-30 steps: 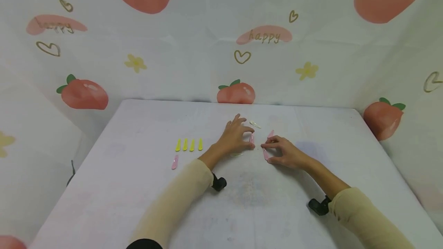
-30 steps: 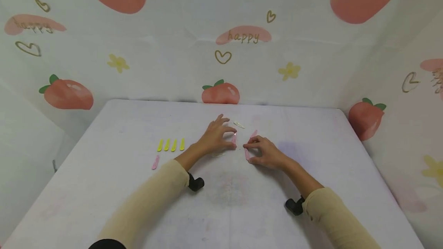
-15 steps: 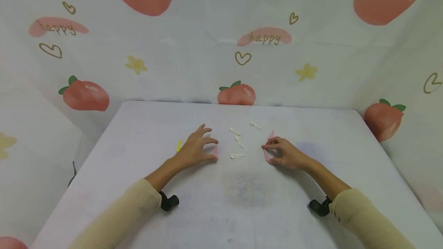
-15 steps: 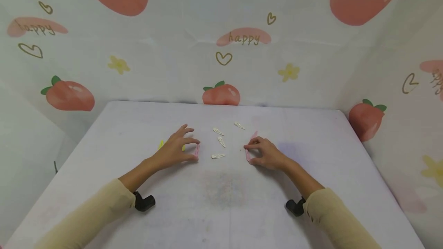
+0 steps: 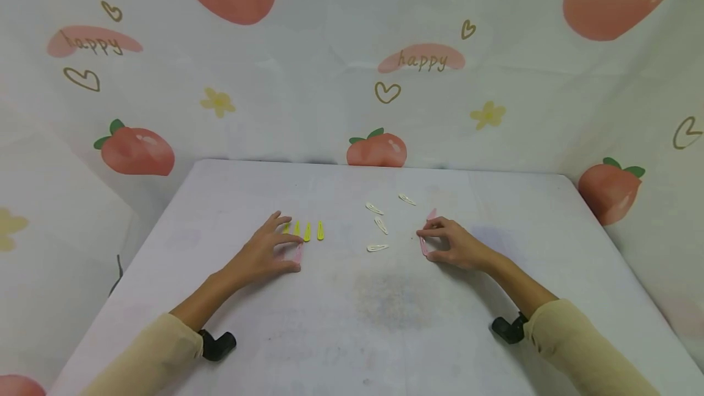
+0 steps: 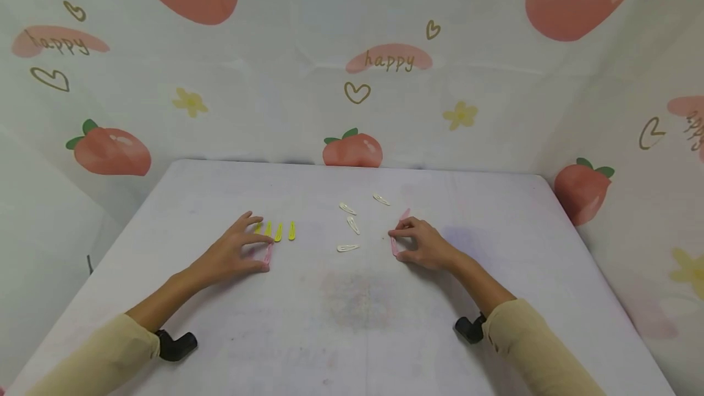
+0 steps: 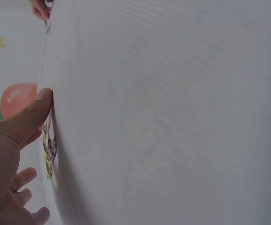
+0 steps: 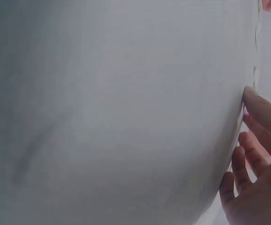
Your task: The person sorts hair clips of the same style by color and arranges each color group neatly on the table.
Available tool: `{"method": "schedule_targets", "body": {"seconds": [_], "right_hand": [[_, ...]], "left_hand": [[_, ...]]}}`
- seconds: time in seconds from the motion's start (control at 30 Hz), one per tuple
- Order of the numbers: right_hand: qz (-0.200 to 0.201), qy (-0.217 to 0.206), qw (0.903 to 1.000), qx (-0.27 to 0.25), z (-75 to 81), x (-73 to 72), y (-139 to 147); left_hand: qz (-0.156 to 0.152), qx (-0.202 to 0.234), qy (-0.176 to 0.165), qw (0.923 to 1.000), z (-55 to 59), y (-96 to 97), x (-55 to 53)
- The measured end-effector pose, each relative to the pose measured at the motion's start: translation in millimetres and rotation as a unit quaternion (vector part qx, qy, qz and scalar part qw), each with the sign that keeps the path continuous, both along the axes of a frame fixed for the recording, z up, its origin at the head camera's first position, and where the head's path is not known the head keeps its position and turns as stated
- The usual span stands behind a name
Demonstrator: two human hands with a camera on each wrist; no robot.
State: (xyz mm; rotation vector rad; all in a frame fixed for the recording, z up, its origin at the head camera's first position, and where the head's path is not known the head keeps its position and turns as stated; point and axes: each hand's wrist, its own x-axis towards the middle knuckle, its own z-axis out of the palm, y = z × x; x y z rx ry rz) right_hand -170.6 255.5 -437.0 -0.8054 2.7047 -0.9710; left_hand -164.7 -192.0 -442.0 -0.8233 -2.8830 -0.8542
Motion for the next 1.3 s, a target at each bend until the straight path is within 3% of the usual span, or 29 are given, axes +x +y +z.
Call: {"method": "schedule_targets", "body": {"seconds": [0.5, 0.73, 0.93, 1.3], "right_hand": [[0.001, 0.019, 0.9998, -0.001, 2.8, 3.8, 2.1], [-0.01, 0.033, 0.9994, 0.004, 3.9, 0.7, -13.3], [0.004, 0.043, 0.9991, -0.006, 12.1, -2.2, -63.0], [0.062, 0.009, 0.9967, 0.052, 21.2, -3.3, -184.6]], "left_hand": [[0.014, -0.005, -0.042, 0.999, -1.9, -10.3, 2.7], [0.043, -0.004, -0.06, 0.9973, -2.4, -11.6, 4.2], [0.053, -0.007, -0.078, 0.9956, -0.8, -12.0, 4.1], [0.05, 0.007, -0.104, 0.9933, -0.4, -13.4, 4.5]]}}
